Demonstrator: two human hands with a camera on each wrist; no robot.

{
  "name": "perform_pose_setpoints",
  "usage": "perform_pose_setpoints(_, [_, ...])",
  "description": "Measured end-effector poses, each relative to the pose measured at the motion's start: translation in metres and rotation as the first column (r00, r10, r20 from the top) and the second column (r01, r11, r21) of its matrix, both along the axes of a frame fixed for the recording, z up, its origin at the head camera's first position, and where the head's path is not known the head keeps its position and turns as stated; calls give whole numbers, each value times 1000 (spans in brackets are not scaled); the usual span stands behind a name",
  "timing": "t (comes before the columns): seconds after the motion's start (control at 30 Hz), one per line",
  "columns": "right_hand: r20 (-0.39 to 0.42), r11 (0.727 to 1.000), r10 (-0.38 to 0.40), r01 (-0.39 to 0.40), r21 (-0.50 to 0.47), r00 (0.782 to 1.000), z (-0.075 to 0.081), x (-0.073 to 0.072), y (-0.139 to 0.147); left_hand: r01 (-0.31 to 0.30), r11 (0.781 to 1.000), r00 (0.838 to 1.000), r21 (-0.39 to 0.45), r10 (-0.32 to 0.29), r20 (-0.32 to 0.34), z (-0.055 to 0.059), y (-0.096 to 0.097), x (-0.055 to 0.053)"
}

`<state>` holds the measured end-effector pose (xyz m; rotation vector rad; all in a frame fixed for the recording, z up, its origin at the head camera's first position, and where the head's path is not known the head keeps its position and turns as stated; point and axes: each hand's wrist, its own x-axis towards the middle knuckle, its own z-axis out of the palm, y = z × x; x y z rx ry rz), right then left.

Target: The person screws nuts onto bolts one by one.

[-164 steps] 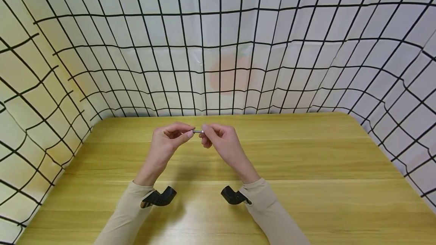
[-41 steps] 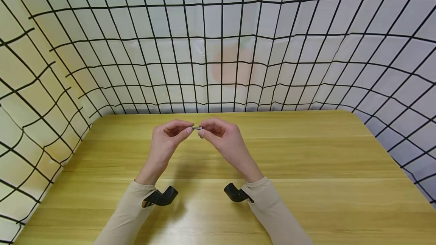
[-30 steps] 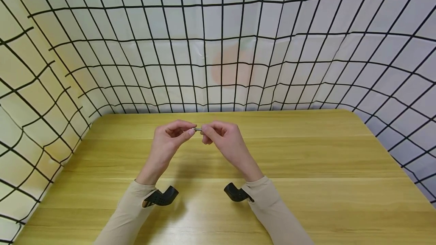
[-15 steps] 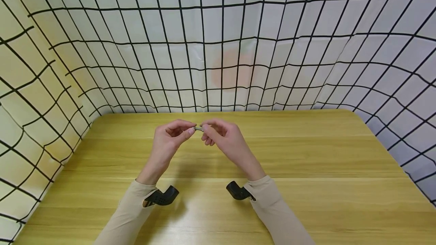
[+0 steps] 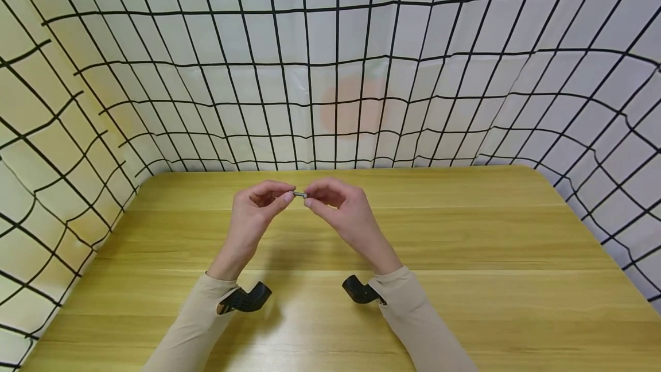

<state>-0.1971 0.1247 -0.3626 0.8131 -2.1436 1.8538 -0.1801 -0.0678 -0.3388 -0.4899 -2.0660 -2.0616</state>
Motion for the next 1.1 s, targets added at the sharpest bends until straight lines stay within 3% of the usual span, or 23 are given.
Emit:
perform_pose_setpoints(0.07, [11,1000,6,-6,-10,1000,-7,-5,2,0,1000,1000,-1,0,2,0,0,0])
perform_pose_setpoints(0.27, [83,999,46,-45,-15,995,-8,-5,1,9,1000,1000,-6,-9,-12,0,-2,1])
perform_pose_setpoints(0.73, [100,997,62,-66,42,993,-15,-5,-5,10,1000,1000,-15,-11,-23,4,-3,2])
perform_pose_setpoints(1.1, [186,997,70,-62,-47,980,-13,-5,-7,16,999,999,-34,-17,-29,1,-2,0])
